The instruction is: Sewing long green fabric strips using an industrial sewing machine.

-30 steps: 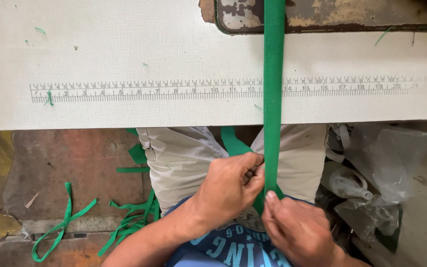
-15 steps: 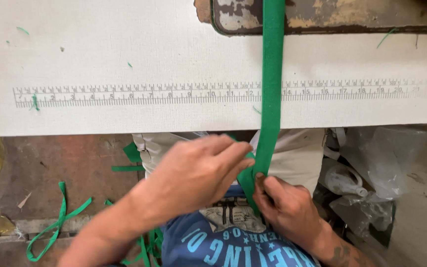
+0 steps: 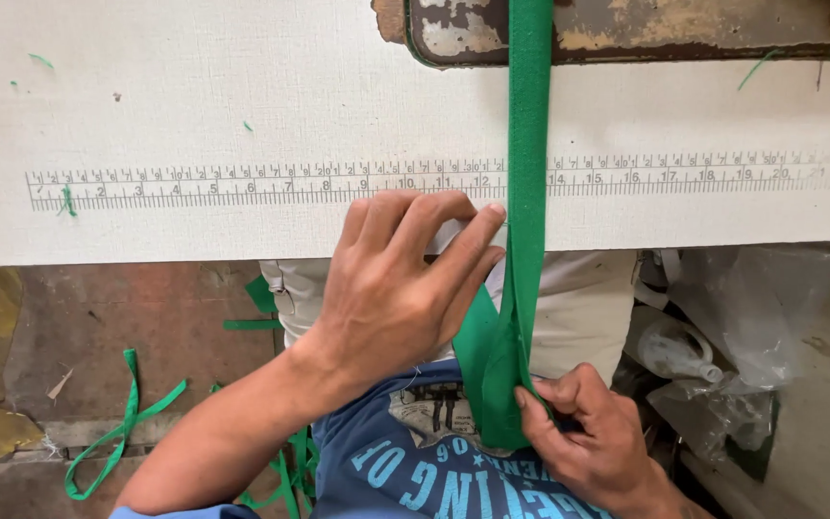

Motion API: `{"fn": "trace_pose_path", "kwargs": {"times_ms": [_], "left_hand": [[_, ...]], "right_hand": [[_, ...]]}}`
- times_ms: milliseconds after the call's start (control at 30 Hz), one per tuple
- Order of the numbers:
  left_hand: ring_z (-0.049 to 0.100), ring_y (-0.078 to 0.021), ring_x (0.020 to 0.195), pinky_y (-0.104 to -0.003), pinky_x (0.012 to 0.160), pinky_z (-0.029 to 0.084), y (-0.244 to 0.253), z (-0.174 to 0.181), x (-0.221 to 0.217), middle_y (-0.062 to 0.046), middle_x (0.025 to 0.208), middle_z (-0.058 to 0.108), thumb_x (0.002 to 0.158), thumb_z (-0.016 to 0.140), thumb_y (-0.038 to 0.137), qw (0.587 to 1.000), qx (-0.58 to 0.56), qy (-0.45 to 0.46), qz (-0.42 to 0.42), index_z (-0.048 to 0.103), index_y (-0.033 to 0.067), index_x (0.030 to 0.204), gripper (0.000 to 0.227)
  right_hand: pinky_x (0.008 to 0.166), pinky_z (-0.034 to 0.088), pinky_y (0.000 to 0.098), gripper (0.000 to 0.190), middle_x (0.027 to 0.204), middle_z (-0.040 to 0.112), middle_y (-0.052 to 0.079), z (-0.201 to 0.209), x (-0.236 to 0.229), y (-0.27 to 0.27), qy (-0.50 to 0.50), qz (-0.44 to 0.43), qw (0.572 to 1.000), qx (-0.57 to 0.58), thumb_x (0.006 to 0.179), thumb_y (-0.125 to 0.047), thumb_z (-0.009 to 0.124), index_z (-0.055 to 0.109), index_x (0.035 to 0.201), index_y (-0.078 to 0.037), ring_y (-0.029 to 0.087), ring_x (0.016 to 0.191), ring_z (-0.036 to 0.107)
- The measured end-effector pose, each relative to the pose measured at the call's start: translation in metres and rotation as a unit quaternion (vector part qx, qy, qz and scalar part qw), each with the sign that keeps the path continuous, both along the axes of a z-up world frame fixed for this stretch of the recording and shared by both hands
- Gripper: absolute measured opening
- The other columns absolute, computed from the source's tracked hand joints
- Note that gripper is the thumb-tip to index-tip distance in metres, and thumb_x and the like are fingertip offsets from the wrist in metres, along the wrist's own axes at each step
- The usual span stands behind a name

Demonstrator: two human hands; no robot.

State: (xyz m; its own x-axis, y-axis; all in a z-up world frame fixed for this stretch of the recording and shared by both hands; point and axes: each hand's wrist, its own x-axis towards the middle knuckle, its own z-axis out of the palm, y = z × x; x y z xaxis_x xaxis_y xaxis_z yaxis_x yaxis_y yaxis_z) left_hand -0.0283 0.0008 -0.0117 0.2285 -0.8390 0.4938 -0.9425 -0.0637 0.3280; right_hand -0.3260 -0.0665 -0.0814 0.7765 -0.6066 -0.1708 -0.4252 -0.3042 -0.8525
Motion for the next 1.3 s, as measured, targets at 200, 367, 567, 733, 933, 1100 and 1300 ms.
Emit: {"fn": "trace_pose_path", "kwargs": {"times_ms": [200, 367, 567, 733, 933, 1100, 1300], "left_hand": [[0.062, -0.0292, 0.101, -0.044, 0.088, 0.044, 0.003, -0.003, -0.010, -0.008, 0.121, 0.069, 0.114, 0.074, 0.025, 0.999, -0.029, -0.033, -0.001, 0.075, 0.0054, 0.127, 0.024], [0.063, -0.0265, 0.099, -0.043, 0.088, 0.045, 0.003, 0.000, -0.016, -0.008, 0.118, 0.070, 0.112, 0.078, 0.026, 0.997, -0.052, -0.056, -0.016, 0.079, 0.0064, 0.121, 0.022], [0.060, -0.0253, 0.107, -0.044, 0.095, 0.039, 0.012, -0.005, -0.024, -0.005, 0.126, 0.066, 0.112, 0.066, 0.016, 0.999, -0.005, -0.036, -0.024, 0.077, 0.0152, 0.116, 0.011], [0.064, -0.0277, 0.102, -0.043, 0.096, 0.039, 0.016, -0.005, -0.014, -0.010, 0.120, 0.071, 0.106, 0.085, 0.014, 0.994, -0.088, 0.058, -0.027, 0.076, 0.0068, 0.115, 0.015], [0.062, -0.0288, 0.115, -0.045, 0.100, 0.035, 0.001, -0.009, -0.015, -0.004, 0.130, 0.069, 0.111, 0.077, 0.031, 0.997, -0.034, 0.023, 0.066, 0.080, 0.0122, 0.122, 0.022], [0.063, -0.0274, 0.108, -0.046, 0.098, 0.032, -0.009, 0.001, -0.017, -0.001, 0.118, 0.071, 0.109, 0.080, 0.018, 0.997, -0.045, 0.056, 0.040, 0.077, 0.0112, 0.109, 0.007], [0.065, -0.0254, 0.103, -0.043, 0.096, 0.033, -0.014, 0.005, -0.024, -0.002, 0.112, 0.070, 0.110, 0.076, 0.009, 0.998, -0.051, 0.003, 0.044, 0.075, 0.0108, 0.102, 0.008]], "right_hand": [[0.067, 0.027, 0.0327, 0.042, 0.070, 0.021, -0.004, 0.007, 0.005, 0.001, -0.032, -0.007, 0.994, 0.102, 0.099, -0.010, 0.077, 0.039, 0.083, -0.017, 0.011, 0.065, 0.021], [0.050, 0.024, 0.0349, 0.035, 0.059, 0.025, -0.005, 0.007, -0.001, 0.006, -0.032, -0.058, 0.981, 0.182, 0.100, -0.011, 0.075, 0.044, 0.084, -0.016, 0.009, 0.054, 0.021], [0.049, 0.025, 0.0313, 0.029, 0.055, 0.031, -0.006, 0.002, 0.002, 0.007, -0.038, -0.048, 0.979, 0.193, 0.102, -0.011, 0.072, 0.046, 0.089, -0.013, 0.007, 0.050, 0.026], [0.046, 0.028, 0.0282, 0.029, 0.056, 0.033, -0.008, 0.006, 0.009, 0.006, -0.044, -0.023, 0.992, 0.114, 0.101, -0.013, 0.072, 0.046, 0.088, -0.015, 0.006, 0.048, 0.030], [0.048, 0.028, 0.0296, 0.024, 0.059, 0.029, -0.007, 0.002, 0.001, 0.009, -0.062, -0.033, 0.985, 0.154, 0.102, -0.011, 0.071, 0.049, 0.093, -0.011, 0.008, 0.051, 0.029], [0.049, 0.028, 0.0304, 0.028, 0.060, 0.030, -0.006, 0.001, 0.007, 0.008, -0.049, -0.015, 0.988, 0.143, 0.103, -0.013, 0.071, 0.046, 0.092, -0.012, 0.008, 0.052, 0.028], [0.052, 0.029, 0.0328, 0.030, 0.062, 0.029, -0.004, 0.002, 0.009, 0.007, -0.051, 0.004, 0.987, 0.153, 0.105, -0.013, 0.070, 0.044, 0.091, -0.013, 0.009, 0.054, 0.027]]}}
